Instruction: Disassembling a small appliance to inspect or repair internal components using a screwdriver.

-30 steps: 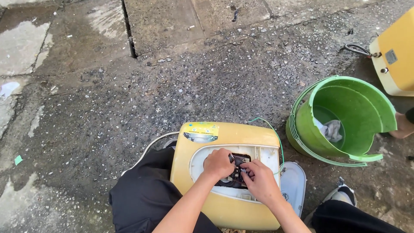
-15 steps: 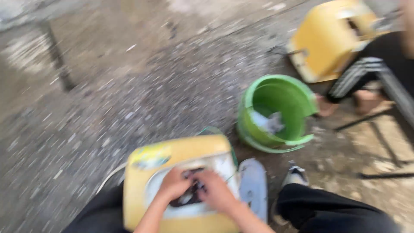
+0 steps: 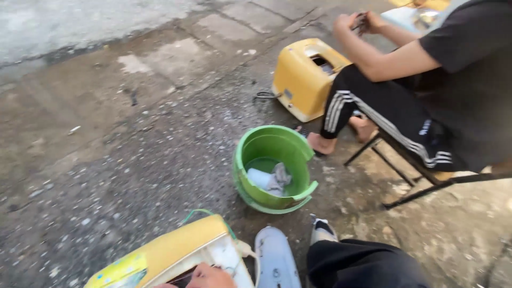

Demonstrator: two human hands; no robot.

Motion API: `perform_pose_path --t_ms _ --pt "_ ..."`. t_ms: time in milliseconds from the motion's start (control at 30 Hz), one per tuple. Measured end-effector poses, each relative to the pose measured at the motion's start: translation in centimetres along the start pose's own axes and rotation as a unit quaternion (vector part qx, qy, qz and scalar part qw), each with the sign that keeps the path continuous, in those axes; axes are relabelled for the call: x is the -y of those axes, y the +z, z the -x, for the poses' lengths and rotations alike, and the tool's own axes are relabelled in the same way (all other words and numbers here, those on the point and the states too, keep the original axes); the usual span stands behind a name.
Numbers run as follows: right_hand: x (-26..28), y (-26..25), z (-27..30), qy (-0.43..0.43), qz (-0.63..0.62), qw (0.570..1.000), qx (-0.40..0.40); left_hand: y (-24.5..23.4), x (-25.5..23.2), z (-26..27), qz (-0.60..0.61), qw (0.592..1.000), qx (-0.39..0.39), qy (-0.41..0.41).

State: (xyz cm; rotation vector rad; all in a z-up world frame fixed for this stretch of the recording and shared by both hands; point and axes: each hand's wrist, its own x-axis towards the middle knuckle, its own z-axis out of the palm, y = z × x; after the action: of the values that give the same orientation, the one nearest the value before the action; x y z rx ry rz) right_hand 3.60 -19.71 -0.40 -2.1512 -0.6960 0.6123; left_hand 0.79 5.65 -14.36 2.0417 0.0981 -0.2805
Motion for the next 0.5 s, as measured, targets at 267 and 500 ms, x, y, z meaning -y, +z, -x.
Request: perform_pose_path --t_ms 267,500 --pt "4.0 -0.7 0.4 -0.024 -0.079 0.991 -0.108 -5.5 -23.1 8.5 0.096 0.970 -0.069 -0.214" --pt "9.3 -5.8 0.9 0.167 -0.230 0.952 -0.115 -6.8 -26.9 8.7 0.234 0.944 -0.048 -0.228"
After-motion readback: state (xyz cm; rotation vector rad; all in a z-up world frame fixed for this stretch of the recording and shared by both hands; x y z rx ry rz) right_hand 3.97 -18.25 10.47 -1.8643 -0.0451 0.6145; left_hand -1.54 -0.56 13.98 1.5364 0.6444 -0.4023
